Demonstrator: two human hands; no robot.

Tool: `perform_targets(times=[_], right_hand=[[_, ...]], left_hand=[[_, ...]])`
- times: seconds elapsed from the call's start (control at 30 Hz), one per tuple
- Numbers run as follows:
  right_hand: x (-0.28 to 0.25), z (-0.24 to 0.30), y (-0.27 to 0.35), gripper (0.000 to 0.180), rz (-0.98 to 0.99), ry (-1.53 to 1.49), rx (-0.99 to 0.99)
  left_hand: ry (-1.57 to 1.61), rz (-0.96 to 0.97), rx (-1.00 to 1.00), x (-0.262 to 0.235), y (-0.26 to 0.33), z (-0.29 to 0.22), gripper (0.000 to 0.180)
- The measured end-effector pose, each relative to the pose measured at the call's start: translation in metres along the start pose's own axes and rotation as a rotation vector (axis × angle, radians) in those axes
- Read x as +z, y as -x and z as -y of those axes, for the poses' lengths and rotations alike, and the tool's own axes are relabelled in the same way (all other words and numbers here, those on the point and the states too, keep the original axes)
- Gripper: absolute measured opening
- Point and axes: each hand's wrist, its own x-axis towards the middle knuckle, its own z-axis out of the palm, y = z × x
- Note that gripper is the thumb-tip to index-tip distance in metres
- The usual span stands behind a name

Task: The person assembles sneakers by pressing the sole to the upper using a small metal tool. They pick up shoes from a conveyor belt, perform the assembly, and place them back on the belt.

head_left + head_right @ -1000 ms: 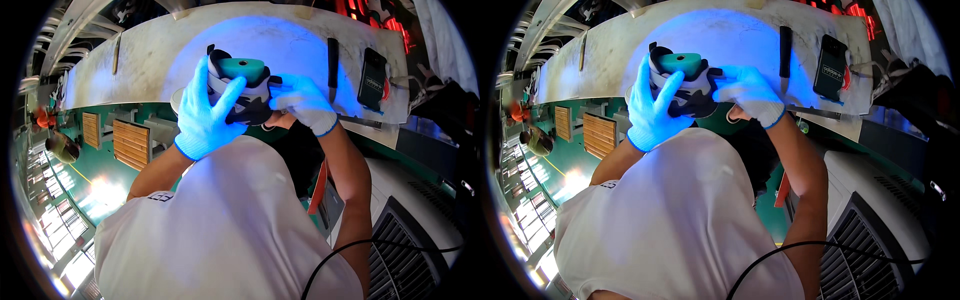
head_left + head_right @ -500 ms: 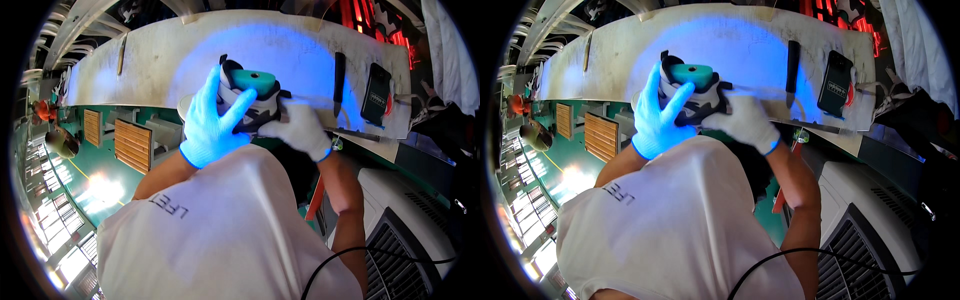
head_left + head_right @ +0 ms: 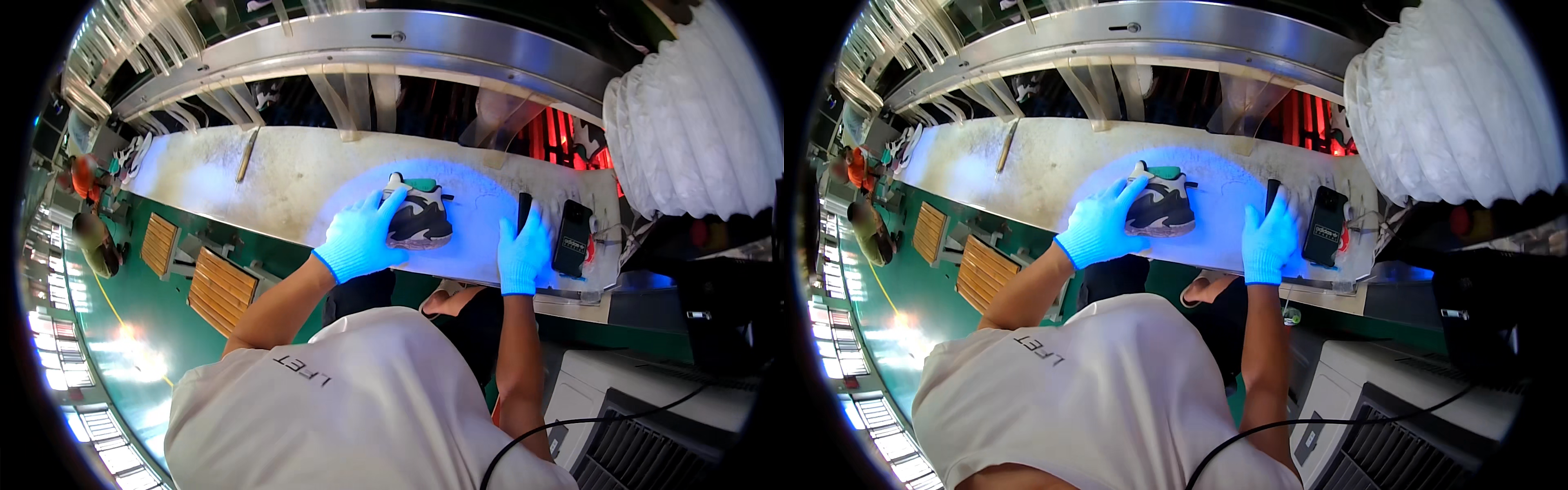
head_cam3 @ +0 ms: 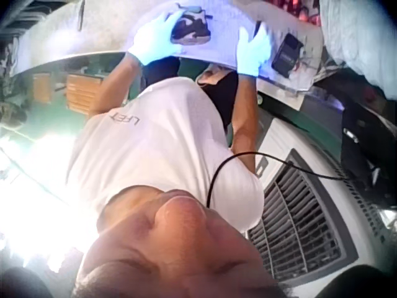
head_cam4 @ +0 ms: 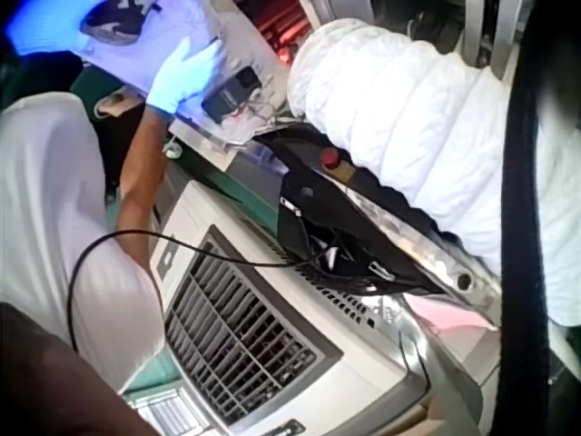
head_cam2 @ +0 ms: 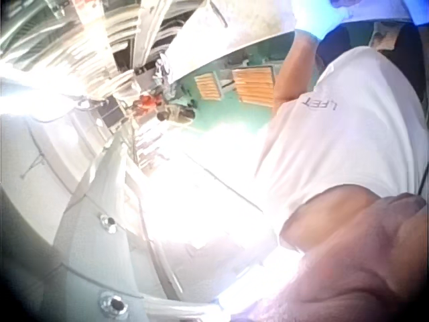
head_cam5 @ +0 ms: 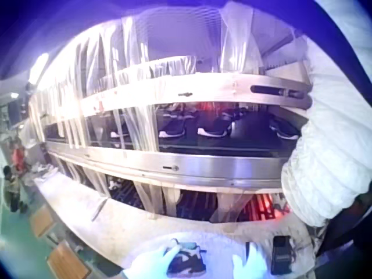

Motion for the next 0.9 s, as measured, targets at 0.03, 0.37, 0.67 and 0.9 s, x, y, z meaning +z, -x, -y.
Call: perform_targets(times=[0.03, 0.37, 0.67, 0.9], right_hand=[[0.010, -0.012, 0.012, 0.080, 0.032, 0.027, 0.016], [-0.039, 0.031, 0.058, 0.042, 0.503, -0.810, 0.063], [-0.036, 0.039, 0.063, 0.032, 0.486, -0.708, -0.121], [-0.067, 0.023, 0.031, 0.038, 0.572, -0.540, 0.066]], left_hand=[[-0.005, -0.004, 0.005, 0.002, 0.001, 0.002, 0.113], [0.348, 0.021, -0.208, -0.012, -0.011, 0.028, 0.103], [0.403, 0.050, -0.253, -0.025, -0.008, 0.013, 0.099], [0.353, 0.031, -0.139, -0.019, 0.003, 0.022, 0.101]])
